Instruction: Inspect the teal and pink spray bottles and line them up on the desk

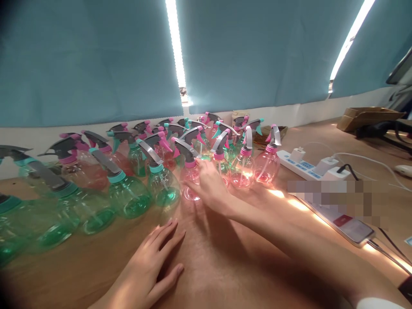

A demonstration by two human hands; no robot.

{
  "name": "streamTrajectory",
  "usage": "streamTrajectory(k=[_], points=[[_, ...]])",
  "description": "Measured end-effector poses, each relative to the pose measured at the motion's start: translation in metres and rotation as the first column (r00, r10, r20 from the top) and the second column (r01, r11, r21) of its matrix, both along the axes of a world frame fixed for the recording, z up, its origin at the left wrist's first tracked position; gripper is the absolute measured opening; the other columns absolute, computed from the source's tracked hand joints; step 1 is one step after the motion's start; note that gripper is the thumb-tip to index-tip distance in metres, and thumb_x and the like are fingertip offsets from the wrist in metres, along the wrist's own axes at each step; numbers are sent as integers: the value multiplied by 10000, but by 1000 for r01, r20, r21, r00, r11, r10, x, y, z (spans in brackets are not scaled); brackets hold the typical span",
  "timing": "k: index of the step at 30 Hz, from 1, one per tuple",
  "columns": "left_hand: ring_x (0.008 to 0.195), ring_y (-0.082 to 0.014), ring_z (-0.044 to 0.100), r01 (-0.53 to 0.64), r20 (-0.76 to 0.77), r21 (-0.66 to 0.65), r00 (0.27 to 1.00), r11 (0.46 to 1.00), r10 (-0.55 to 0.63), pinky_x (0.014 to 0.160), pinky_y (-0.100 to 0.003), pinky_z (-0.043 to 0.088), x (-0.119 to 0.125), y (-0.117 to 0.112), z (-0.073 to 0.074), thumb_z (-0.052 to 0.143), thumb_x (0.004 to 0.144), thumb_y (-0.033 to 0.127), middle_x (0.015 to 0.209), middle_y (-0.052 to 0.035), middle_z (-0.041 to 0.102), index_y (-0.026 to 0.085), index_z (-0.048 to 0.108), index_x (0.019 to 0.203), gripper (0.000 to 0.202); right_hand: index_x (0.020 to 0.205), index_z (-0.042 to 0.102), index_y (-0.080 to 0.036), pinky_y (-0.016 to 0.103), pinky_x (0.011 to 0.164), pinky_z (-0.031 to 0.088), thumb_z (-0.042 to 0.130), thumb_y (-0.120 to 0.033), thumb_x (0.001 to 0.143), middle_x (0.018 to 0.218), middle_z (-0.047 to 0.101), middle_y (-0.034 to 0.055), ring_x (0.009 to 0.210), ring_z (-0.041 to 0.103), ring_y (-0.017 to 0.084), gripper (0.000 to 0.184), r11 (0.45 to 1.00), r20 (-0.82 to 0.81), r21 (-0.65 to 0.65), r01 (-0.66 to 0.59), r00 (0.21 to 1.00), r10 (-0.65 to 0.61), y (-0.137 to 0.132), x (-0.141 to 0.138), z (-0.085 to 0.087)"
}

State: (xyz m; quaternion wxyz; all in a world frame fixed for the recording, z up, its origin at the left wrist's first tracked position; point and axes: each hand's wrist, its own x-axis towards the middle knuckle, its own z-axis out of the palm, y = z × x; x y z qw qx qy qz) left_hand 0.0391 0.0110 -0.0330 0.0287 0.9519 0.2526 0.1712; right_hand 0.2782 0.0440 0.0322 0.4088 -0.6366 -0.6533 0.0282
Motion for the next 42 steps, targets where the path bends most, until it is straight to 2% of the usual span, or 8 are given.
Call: streamTrajectory(k=[4, 10, 15, 18, 24, 32, 38, 42], points=[[1331, -340, 448, 2, -8, -5, 1000, 1000, -2, 1077, -551, 374, 0, 0, 3, 521, 939, 374, 1485, -104, 449, 241, 467, 1418, 500, 1360, 464, -43, 451, 1043, 439, 671, -435, 845, 1331, 567, 198, 1241, 529, 293, 679, 999, -15, 32, -15, 1000, 15, -20, 6, 5], [1327, -338, 455, 10, 3, 30, 1000, 1000, -10, 1073, -544, 389, -1, 1, 3, 523, 943, 374, 1489, -97, 445, 236, 467, 1419, 499, 1094, 666, -179, 406, 767, 556, 615, -440, 879, 1077, 714, 90, 859, 686, 228, 342, 996, -57, 12, 93, 994, -92, -52, 41, 11], [1320, -336, 465, 21, 10, 55, 1000, 998, -21, 1074, -533, 394, -2, 5, -1, 522, 946, 387, 1492, -78, 444, 261, 451, 1429, 504, 1079, 670, -158, 436, 756, 530, 603, -485, 870, 1095, 720, 115, 830, 690, 261, 394, 967, -27, 13, 255, 967, -255, -48, 65, 16], [1315, -329, 473, 19, 9, 65, 1000, 998, -20, 1075, -527, 394, -2, 6, 0, 516, 953, 406, 1486, -68, 453, 275, 443, 1430, 499, 1126, 653, -133, 465, 813, 509, 602, -535, 856, 1119, 712, 144, 936, 679, 312, 486, 953, 7, -4, 303, 953, -303, -35, 68, 18], [1306, -300, 483, -22, -20, 45, 1000, 999, 23, 1081, -511, 392, 2, 4, 8, 491, 984, 413, 1454, -65, 487, 289, 430, 1424, 461, 1102, 627, -104, 461, 759, 492, 556, -664, 822, 1087, 688, 195, 996, 647, 380, 630, 949, 95, -48, 313, 947, -307, -8, 64, 15], [1268, -314, 506, -43, -5, -37, 999, 998, 43, 1016, -518, 453, 13, -1, 12, 461, 998, 382, 1433, -71, 489, 285, 508, 1363, 380, 960, 626, -120, 382, 634, 439, 578, -649, 812, 932, 685, 175, 872, 658, 355, 552, 944, 152, -120, 307, 946, -288, -1, 69, 18], [1214, -296, 527, 47, 16, -165, 999, 985, -45, 1009, -473, 449, 51, 4, 30, 475, 988, 342, 1307, -93, 580, 225, 574, 1280, 330, 918, 615, -122, 343, 587, 394, 628, -621, 787, 881, 683, 158, 787, 652, 325, 516, 956, 158, -178, 233, 966, -206, -6, 79, 23], [1208, -297, 520, 46, 49, -203, 998, 978, -37, 1020, -482, 424, 76, 13, 30, 479, 985, 332, 1308, -123, 571, 171, 567, 1284, 351, 953, 618, -123, 344, 633, 420, 643, -585, 790, 906, 697, 143, 814, 655, 302, 491, 971, 121, -200, 128, 987, -105, -9, 86, 25]])
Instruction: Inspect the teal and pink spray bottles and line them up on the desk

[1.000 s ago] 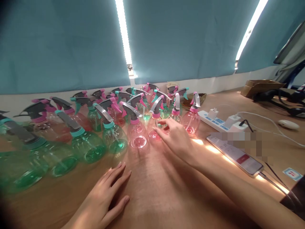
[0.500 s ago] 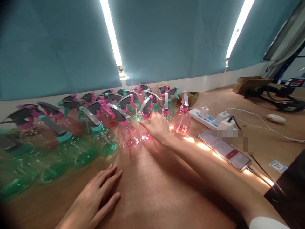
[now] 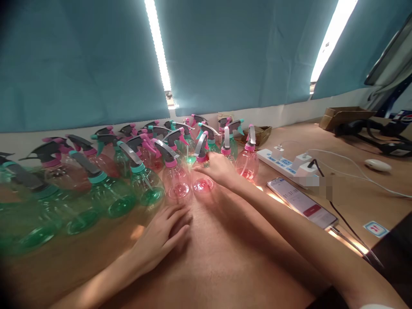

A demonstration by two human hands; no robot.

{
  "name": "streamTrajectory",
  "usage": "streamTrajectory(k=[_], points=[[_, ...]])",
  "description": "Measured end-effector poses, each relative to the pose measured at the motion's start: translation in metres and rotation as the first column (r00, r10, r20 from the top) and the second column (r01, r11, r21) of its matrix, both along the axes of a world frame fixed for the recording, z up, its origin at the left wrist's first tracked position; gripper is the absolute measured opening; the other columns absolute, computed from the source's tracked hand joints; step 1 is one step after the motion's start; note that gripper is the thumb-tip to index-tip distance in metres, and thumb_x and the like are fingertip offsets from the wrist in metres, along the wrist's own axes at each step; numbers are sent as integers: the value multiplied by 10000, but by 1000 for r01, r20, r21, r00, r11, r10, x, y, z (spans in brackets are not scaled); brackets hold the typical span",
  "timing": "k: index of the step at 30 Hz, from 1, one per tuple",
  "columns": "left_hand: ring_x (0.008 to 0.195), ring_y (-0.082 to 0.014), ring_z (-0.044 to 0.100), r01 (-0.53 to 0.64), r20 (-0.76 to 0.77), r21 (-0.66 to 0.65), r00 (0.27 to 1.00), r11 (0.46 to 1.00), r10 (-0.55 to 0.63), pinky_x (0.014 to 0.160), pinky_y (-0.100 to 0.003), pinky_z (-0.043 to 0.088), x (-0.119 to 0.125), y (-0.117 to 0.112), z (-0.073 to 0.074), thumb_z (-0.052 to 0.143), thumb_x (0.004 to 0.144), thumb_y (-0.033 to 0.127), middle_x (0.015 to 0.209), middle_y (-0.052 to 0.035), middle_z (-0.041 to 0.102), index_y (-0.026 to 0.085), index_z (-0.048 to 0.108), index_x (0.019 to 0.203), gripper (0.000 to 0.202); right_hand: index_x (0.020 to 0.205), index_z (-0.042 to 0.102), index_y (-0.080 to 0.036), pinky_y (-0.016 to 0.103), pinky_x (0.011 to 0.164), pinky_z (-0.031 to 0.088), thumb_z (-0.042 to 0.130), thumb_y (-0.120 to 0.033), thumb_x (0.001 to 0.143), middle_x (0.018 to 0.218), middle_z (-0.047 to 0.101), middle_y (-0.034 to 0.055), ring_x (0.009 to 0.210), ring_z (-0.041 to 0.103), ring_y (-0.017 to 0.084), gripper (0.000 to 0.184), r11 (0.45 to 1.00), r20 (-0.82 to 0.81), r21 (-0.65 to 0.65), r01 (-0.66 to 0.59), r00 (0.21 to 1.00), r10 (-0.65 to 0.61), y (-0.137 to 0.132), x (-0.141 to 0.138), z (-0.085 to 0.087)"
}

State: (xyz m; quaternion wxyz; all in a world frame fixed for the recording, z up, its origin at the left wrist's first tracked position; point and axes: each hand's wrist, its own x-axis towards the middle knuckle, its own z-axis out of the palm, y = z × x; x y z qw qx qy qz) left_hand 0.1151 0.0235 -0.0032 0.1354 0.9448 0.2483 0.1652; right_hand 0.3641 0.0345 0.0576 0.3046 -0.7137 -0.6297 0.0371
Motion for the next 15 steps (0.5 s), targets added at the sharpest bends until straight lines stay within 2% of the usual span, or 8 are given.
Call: streamTrajectory(k=[3, 5, 10, 15], points=[[1228, -301, 507, -12, 6, -9, 1000, 1000, 12, 1024, -485, 414, 7, 5, -3, 474, 989, 344, 1340, -137, 548, 159, 549, 1310, 378, 951, 619, -157, 320, 683, 439, 657, -522, 802, 945, 703, 95, 855, 653, 251, 397, 996, -48, 0, -88, 995, 88, -6, 4, 2], [1234, -305, 503, -18, 11, -14, 1000, 1000, 18, 1026, -482, 410, 8, 8, -5, 474, 990, 352, 1351, -142, 538, 156, 541, 1321, 391, 907, 611, -171, 309, 664, 437, 664, -519, 796, 897, 694, 69, 805, 647, 226, 370, 992, -76, -5, -124, 989, 124, -11, 7, 3], [1221, -305, 511, -37, 21, -21, 999, 999, 38, 1021, -473, 408, 9, 11, -4, 471, 987, 348, 1350, -128, 533, 187, 512, 1362, 410, 893, 577, -182, 298, 598, 413, 661, -499, 805, 800, 641, 34, 675, 606, 187, 339, 986, -128, -17, -167, 978, 164, -24, 11, 2], [1223, -320, 508, -48, 9, -36, 999, 998, 49, 1011, -488, 411, 14, 11, -5, 468, 988, 382, 1379, -145, 501, 177, 497, 1380, 444, 891, 558, -186, 300, 600, 407, 665, -480, 806, 788, 594, 21, 649, 557, 168, 324, 983, -164, -10, -183, 970, 179, -31, 13, -1]])
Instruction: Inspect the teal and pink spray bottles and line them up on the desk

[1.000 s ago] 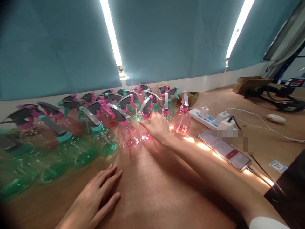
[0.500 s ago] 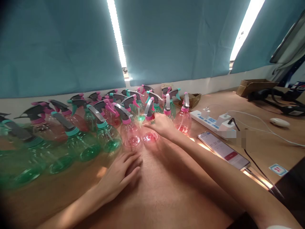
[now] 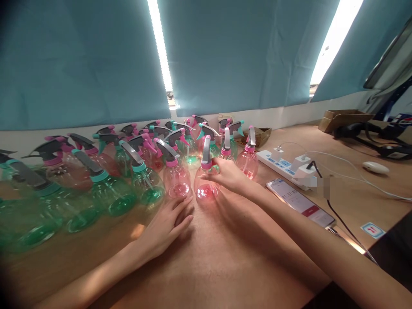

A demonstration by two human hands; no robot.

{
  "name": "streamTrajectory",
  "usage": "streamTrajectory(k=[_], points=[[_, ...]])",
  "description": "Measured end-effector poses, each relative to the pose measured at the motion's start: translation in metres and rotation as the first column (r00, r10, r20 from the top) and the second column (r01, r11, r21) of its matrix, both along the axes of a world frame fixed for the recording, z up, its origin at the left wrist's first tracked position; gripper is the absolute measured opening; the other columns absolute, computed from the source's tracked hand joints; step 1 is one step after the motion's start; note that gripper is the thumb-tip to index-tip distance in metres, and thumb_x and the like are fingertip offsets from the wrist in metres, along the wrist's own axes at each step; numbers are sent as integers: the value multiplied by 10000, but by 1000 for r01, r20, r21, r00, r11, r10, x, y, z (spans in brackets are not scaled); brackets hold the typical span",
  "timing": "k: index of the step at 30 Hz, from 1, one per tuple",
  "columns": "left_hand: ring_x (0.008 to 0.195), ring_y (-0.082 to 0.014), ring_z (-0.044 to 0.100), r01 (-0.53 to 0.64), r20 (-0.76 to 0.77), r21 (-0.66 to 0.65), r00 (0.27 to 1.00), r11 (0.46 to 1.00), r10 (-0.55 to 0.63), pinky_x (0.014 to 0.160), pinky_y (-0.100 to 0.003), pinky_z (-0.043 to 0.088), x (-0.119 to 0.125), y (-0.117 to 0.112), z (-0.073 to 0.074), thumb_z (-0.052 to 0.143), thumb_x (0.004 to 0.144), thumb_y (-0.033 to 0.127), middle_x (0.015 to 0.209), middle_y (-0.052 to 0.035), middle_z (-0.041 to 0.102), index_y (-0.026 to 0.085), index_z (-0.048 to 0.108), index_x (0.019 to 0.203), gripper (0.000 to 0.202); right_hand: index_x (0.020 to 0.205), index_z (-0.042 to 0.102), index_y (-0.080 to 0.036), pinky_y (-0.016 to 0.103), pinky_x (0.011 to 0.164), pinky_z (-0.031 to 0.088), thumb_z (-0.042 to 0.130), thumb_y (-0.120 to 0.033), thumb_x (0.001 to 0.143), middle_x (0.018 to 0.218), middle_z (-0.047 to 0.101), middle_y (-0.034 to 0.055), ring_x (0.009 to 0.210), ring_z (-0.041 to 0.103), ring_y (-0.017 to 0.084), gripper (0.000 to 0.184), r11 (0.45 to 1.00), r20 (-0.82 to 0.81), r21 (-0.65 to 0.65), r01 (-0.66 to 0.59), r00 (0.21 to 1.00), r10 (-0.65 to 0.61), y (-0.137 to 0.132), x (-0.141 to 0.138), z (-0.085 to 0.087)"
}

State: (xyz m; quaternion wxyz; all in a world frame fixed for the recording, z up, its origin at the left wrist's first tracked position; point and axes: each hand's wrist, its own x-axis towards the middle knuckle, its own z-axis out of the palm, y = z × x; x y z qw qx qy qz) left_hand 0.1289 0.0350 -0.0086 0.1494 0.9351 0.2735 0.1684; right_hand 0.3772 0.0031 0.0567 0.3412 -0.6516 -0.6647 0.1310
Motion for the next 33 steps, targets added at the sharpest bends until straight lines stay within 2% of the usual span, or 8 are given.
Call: streamTrajectory(k=[7, 11, 18, 22, 27, 30, 33], points=[[1264, -304, 483, 4, 2, -16, 1000, 1000, -4, 1042, -488, 386, 3, 1, 0, 455, 999, 393, 1407, -137, 476, 201, 468, 1404, 449, 965, 588, -199, 283, 579, 377, 661, -508, 808, 765, 544, -14, 600, 443, 127, 354, 997, -74, -49, -59, 996, 55, -20, -5, 5], [1235, -304, 509, 5, 17, -20, 1000, 1000, -4, 1033, -484, 400, 4, 2, 3, 456, 998, 407, 1385, -134, 495, 192, 482, 1389, 447, 998, 603, -196, 262, 531, 383, 674, -491, 800, 778, 539, -9, 605, 439, 123, 363, 986, -136, -113, -120, 985, 104, -32, -8, 9], [1201, -305, 539, 10, 59, -44, 998, 999, -7, 1016, -485, 417, 6, 2, 3, 483, 980, 386, 1351, -139, 527, 179, 534, 1321, 402, 1036, 601, -185, 239, 485, 378, 681, -442, 811, 661, 479, -39, 563, 413, 113, 351, 973, -200, -158, -165, 971, 132, -42, -11, 11], [1166, -286, 564, 8, 111, -68, 994, 998, 0, 993, -454, 440, 0, 3, 14, 467, 978, 357, 1286, -113, 570, 191, 588, 1207, 307, 1019, 592, -194, 229, 475, 359, 689, -425, 808, 643, 432, -54, 558, 390, 107, 328, 966, -218, -171, -195, 963, 156, -44, -10, 11], [1000, -252, 648, -13, 179, -141, 983, 990, 38, 891, -416, 513, -12, 7, 29, 446, 989, 366, 1143, -76, 634, 201, 586, 1138, 262, 997, 572, -197, 228, 479, 359, 681, -419, 809, 669, 420, -50, 571, 393, 107, 311, 952, -234, -192, -240, 953, 193, -45, -10, 11], [995, -252, 665, -16, 199, -199, 978, 980, 56, 861, -406, 541, -17, 2, 28, 490, 978, 432, 1164, -78, 646, 213, 554, 1200, 318, 1058, 579, -205, 222, 476, 374, 677, -422, 810, 698, 449, -39, 590, 415, 110, 343, 937, -252, -210, -279, 941, 224, -46, -12, 9], [1099, -296, 632, -7, 197, -233, 979, 972, 54, 913, -454, 523, -19, -9, 20, 630, 897, 483, 1312, -121, 583, 217, 461, 1342, 544, 1123, 579, -221, 221, 483, 389, 664, -448, 819, 684, 455, -42, 593, 426, 112, 389, 914, -281, -226, -337, 921, 270, -47, -17, 6]])
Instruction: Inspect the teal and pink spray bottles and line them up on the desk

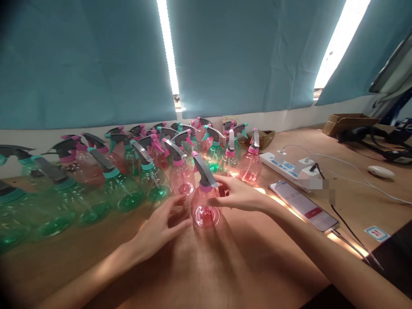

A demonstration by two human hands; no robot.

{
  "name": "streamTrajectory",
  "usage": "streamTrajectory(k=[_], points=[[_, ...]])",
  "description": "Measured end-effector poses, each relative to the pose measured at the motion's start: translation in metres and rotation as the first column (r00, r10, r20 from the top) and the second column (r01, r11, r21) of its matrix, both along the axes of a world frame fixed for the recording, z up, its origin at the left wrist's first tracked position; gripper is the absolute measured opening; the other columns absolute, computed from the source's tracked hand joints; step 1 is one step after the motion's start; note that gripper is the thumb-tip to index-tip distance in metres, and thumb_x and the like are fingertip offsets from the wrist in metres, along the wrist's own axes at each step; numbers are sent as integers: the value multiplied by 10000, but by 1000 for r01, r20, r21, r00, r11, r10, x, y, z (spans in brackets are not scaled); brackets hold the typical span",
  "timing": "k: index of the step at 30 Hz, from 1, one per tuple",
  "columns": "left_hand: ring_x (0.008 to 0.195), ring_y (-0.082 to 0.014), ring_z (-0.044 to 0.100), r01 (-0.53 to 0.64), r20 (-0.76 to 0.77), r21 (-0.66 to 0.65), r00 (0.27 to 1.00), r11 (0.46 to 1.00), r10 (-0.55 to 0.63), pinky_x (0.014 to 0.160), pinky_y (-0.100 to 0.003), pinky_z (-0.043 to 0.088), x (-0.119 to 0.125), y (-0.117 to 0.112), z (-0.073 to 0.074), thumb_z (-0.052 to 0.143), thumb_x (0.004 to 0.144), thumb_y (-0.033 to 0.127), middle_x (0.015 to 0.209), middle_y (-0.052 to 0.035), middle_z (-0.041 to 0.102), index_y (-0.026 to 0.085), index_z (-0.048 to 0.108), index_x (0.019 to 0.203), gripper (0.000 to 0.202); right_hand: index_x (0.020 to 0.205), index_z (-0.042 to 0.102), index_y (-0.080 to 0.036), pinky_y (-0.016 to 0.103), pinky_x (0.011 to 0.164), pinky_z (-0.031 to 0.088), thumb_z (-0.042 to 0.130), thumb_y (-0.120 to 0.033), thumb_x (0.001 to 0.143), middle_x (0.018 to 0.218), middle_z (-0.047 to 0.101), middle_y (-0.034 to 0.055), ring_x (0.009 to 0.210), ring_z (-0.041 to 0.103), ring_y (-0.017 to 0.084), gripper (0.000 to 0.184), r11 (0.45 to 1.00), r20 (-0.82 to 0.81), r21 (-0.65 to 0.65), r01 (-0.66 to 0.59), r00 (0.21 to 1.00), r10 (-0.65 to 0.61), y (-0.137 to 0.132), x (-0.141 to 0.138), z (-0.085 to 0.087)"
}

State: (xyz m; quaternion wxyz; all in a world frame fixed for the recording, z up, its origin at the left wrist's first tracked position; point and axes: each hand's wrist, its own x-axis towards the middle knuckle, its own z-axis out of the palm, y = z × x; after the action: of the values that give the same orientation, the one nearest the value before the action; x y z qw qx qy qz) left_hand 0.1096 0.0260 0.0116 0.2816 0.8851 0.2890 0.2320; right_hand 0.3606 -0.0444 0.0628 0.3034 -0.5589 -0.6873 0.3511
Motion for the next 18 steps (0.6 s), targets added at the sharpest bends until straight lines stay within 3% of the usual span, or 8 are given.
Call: streamTrajectory(k=[4, 7, 11, 13, 16, 18], points=[[1300, -358, 471, 57, 50, -32, 997, 998, -55, 1037, -548, 410, -3, -13, -12, 757, 796, 489, 1462, -142, 452, 251, 291, 1482, 862, 1017, 619, -238, 234, 513, 387, 697, -422, 788, 709, 500, -38, 592, 425, 109, 304, 997, -4, 49, -64, 998, 64, -4, -20, 4], [1330, -362, 433, 100, 125, -46, 988, 994, -94, 1069, -563, 371, -7, -20, -15, 798, 764, 466, 1478, -118, 436, 296, 250, 1503, 935, 876, 652, -232, 245, 539, 404, 722, -398, 768, 750, 571, -21, 625, 468, 121, 210, 993, 37, 94, -78, 997, 75, -7, -40, 14], [1357, -377, 384, 89, 168, -41, 982, 995, -81, 1079, -573, 354, -14, -25, -13, 806, 761, 420, 1519, -112, 370, 301, 308, 1481, 883, 1115, 626, -274, 273, 692, 444, 722, -421, 783, 997, 643, -1, 868, 559, 171, 375, 964, 116, 187, -189, 979, 169, -9, -61, 27], [1352, -398, 382, 64, 150, -47, 987, 997, -56, 1060, -601, 361, -18, -27, -12, 807, 747, 437, 1508, -119, 384, 305, 312, 1482, 896, 1088, 625, -251, 305, 756, 438, 752, -446, 753, 983, 647, 10, 924, 561, 200, 408, 957, 168, 236, -170, 977, 132, -8, -66, 30], [1331, -414, 404, 56, 130, -45, 990, 997, -50, 1025, -612, 391, -21, -29, -11, 807, 726, 474, 1467, -129, 436, 294, 335, 1477, 905, 936, 649, -218, 327, 745, 434, 755, -486, 739, 918, 650, 24, 836, 568, 196, 349, 943, 192, 324, -77, 981, 14, -8, -72, 29], [1326, -415, 408, 62, 134, -35, 989, 997, -57, 1022, -603, 397, -22, -31, -11, 805, 720, 481, 1455, -130, 449, 280, 382, 1455, 872, 1017, 645, -233, 327, 713, 446, 730, -502, 758, 964, 657, 37, 808, 582, 194, 383, 926, 204, 376, -30, 978, -52, -9, -74, 25]])
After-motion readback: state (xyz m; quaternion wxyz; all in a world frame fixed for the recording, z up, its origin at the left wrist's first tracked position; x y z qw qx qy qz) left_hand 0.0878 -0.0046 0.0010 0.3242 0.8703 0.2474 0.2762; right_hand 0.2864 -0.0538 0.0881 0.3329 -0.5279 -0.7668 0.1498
